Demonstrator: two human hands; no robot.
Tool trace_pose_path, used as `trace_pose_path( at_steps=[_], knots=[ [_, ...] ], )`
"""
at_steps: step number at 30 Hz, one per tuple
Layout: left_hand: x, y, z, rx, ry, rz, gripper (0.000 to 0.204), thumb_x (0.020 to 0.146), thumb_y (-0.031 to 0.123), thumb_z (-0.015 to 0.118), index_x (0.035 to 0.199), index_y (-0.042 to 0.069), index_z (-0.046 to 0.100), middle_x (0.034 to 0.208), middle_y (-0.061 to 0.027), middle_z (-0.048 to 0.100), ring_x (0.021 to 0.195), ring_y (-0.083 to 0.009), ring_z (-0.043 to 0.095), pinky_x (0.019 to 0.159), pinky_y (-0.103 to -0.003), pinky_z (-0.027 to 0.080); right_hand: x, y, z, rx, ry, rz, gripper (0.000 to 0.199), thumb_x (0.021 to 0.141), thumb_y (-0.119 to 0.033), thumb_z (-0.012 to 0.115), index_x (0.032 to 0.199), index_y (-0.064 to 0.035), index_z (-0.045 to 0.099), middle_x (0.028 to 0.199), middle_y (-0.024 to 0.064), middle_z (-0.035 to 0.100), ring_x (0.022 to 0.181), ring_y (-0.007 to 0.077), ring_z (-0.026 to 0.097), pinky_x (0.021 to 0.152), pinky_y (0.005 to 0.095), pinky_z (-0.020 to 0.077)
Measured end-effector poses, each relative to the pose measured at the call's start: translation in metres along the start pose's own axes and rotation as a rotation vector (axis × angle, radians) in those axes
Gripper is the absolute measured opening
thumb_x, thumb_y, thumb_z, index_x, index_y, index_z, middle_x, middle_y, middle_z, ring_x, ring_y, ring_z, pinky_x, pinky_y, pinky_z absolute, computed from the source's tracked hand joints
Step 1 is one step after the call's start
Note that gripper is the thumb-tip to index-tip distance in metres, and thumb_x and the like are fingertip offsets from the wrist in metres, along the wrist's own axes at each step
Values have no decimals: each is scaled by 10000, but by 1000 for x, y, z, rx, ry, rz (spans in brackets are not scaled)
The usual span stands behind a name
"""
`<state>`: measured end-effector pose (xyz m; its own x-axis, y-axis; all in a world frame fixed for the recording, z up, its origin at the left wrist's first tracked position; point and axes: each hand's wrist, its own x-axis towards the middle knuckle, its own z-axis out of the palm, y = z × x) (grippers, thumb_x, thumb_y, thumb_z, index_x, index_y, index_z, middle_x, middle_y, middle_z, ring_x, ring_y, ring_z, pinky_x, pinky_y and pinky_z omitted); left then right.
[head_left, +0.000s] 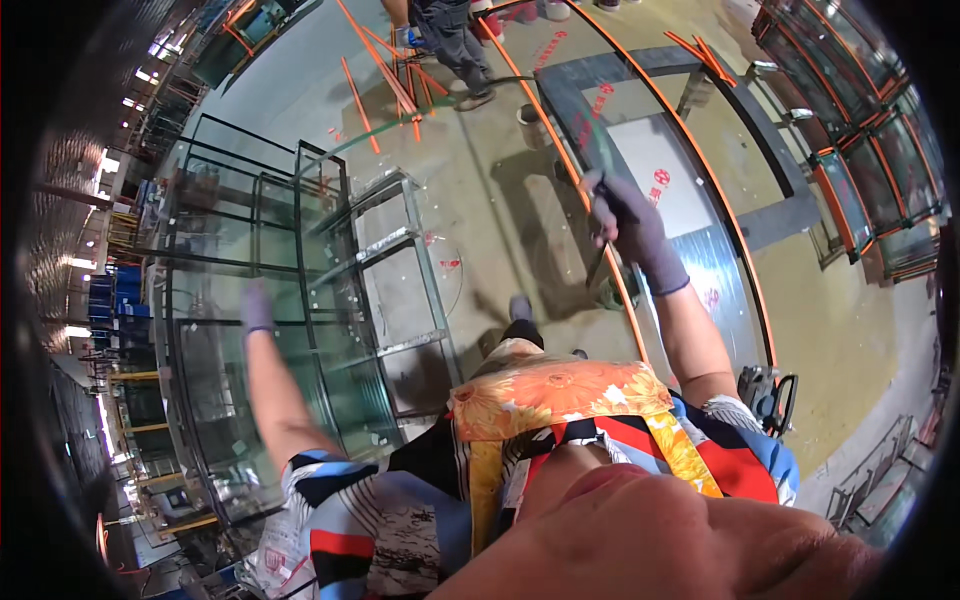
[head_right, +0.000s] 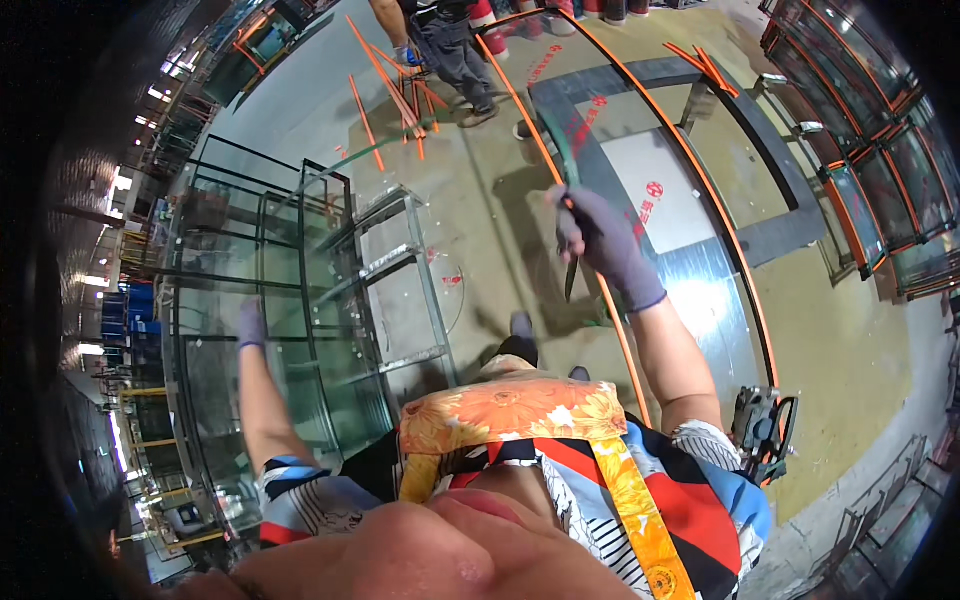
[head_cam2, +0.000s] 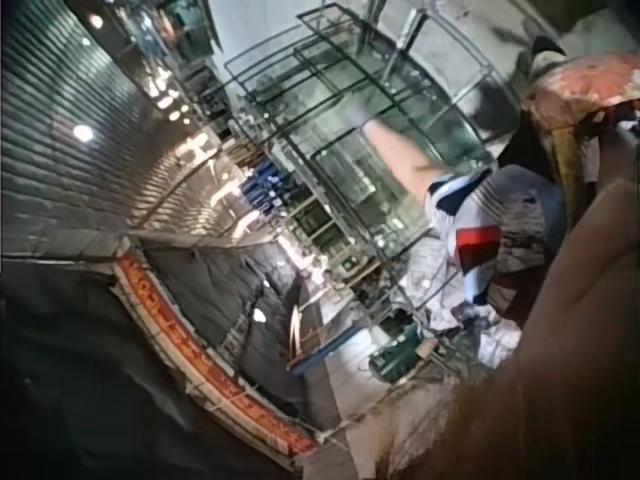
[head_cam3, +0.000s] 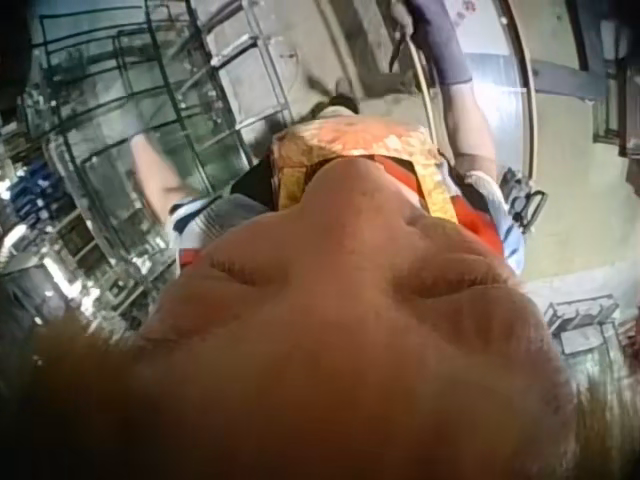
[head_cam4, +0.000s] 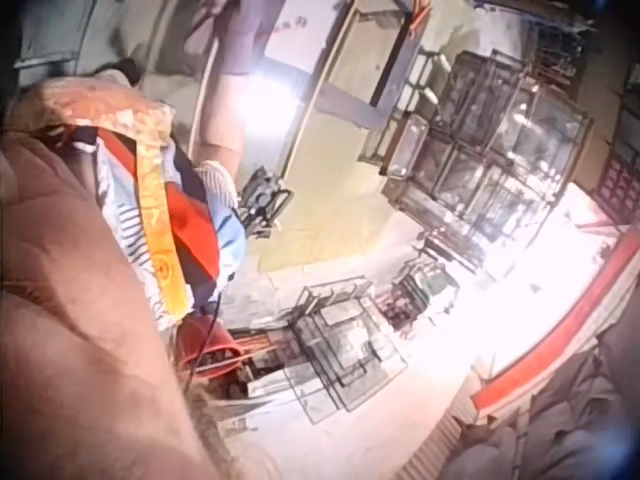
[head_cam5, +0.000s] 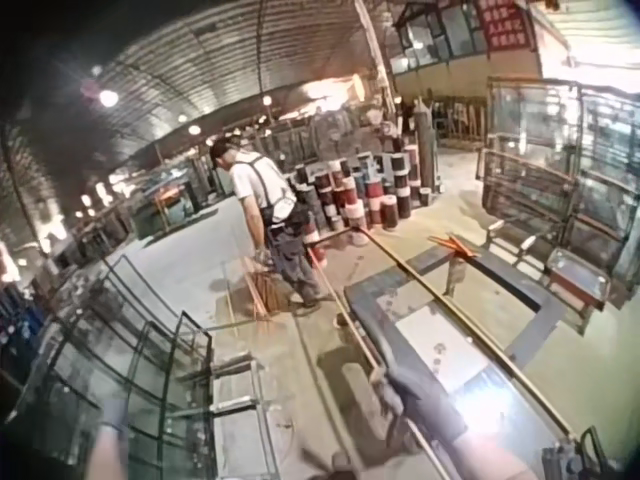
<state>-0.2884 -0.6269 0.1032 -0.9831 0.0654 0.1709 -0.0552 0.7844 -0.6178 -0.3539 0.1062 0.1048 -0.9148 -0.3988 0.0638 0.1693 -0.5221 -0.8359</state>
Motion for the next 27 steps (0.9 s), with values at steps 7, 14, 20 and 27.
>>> trace_pose_path(
  at_steps=[7,14,20,27],
  knots=[
    [154,297,81,-1209,-58,-159,182,825,143,471,869,41,615,858,-150,618,814,-280,579,694,-378,443,161,-52,-24,-323,187,22,464,914,-236,407,1354,-139,296,655,27,567,384,35,348,365,174,333],
    [290,420,50,-2173,-529,-625,226,904,253,451,1056,138,573,578,24,401,489,-82,420,436,-249,361,370,-83,-33,-490,218,77,448,919,-207,379,1355,-150,295,619,5,535,384,33,366,370,184,351],
    [434,427,-9,-2531,-693,-769,258,905,320,460,1123,200,527,468,62,308,323,-51,263,293,-219,215,541,-78,-60,-464,146,150,417,915,-186,367,1330,-157,324,645,-7,534,407,38,355,428,217,384],
    [544,474,-5,-2665,-634,-721,237,905,291,458,1107,190,531,485,57,334,325,-53,268,298,-220,223,668,-6,-125,-513,274,341,346,910,-202,401,1256,-204,395,701,-8,539,420,40,352,474,253,410]
  ],
)
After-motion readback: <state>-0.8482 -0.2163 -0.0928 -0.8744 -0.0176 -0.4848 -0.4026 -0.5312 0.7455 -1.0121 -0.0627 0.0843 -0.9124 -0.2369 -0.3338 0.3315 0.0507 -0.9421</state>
